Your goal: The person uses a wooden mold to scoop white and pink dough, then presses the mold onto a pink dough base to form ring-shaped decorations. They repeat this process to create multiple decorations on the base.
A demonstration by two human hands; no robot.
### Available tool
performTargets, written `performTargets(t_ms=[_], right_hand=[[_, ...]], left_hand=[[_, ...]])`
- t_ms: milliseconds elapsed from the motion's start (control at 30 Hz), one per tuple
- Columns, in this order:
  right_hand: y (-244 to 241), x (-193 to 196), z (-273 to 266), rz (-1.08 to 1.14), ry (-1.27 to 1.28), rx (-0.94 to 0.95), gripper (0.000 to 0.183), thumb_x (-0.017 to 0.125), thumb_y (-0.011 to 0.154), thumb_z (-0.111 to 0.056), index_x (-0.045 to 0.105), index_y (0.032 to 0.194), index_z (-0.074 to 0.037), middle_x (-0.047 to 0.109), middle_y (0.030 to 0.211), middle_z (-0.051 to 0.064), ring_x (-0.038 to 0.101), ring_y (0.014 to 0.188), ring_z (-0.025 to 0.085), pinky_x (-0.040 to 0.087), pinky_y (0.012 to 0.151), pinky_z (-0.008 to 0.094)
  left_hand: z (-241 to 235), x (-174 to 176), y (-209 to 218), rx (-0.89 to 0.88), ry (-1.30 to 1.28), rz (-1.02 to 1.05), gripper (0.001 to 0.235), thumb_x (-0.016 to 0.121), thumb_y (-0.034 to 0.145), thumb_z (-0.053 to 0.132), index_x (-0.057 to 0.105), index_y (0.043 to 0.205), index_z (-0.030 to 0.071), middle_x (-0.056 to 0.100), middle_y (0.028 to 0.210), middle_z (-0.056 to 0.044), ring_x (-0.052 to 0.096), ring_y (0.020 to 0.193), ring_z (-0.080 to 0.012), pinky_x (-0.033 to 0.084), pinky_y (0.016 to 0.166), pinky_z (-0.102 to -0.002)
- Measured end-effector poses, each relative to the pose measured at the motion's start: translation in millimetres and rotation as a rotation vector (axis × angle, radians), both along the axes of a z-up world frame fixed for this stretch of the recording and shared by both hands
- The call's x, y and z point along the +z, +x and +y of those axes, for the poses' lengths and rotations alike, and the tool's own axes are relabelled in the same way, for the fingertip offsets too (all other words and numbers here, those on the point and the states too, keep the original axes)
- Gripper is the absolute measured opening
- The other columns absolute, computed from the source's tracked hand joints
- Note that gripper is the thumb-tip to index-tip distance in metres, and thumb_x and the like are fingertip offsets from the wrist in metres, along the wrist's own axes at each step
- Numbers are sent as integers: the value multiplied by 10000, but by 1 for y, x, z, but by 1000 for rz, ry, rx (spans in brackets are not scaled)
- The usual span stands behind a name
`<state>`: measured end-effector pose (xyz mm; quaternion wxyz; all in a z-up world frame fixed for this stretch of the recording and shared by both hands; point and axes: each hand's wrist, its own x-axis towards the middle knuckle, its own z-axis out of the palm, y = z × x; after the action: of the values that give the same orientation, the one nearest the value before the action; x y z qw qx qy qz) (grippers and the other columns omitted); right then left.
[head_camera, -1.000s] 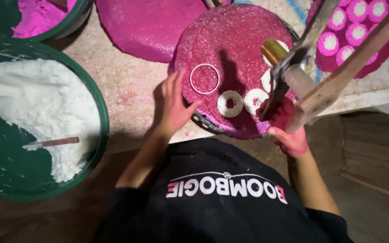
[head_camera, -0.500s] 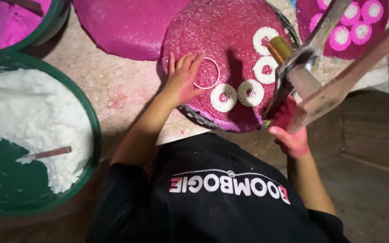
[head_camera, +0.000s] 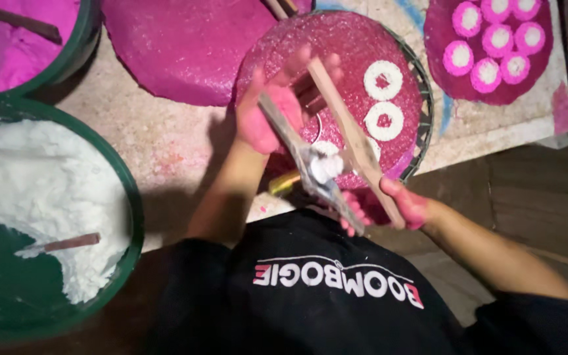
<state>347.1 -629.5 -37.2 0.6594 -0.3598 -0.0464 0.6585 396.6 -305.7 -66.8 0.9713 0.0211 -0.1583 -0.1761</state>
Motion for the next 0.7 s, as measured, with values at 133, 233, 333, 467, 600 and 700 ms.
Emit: performTargets(t_ms=[133,233,333,467,600,700], right_hand=[[31,6,-3,-44,-148,145,988,529,909,-726,406,1476,75,638,1283,243,642,1174,346,480,1079,473],[75,16,-24,-299,-455,310,983,457,879,-756,513,1444,46,687,1318,222,666,1202,315,482,1085,429],[115,30,-28,-419,-624,393,921,457,871,-712,572,1419,19,691,1347,166,649,1197,268,482,1050,416],[140,56,-9,-458,-785,495,867,391,848,-682,573,1414,-50,723,1297,116,670,1172,234,500,1020,395],[140,65,20,-425,-745,433,910,358,911,-712,609,1386,23,742,1246,183,678,1134,276,509,1013,412],[134,61,32,-456,-807,427,949,287,873,-767,572,1415,-43,734,1253,150,667,1143,248,498,1020,382]], left_hand=[[1,22,3,106,-71,-302,606,660,910,388,505,1439,136,561,1418,-119,482,1416,-269,332,1264,-462],[7,25,12,249,6,-303,531,611,893,187,541,1416,121,626,1213,-84,586,1262,-247,387,1209,-439],[14,21,33,357,49,-334,383,559,868,157,588,1247,111,620,1111,-36,620,1198,-200,366,1227,-437],[11,6,48,333,-86,-275,343,576,810,163,556,1150,130,618,1149,-30,588,1285,-217,361,1243,-543],[0,-20,57,356,-238,-202,334,578,870,187,551,1197,127,609,1069,-16,622,1204,-205,386,1250,-483],[-11,-44,64,371,-383,-225,318,599,915,262,542,1190,113,601,1105,-32,624,1157,-208,418,1224,-455]])
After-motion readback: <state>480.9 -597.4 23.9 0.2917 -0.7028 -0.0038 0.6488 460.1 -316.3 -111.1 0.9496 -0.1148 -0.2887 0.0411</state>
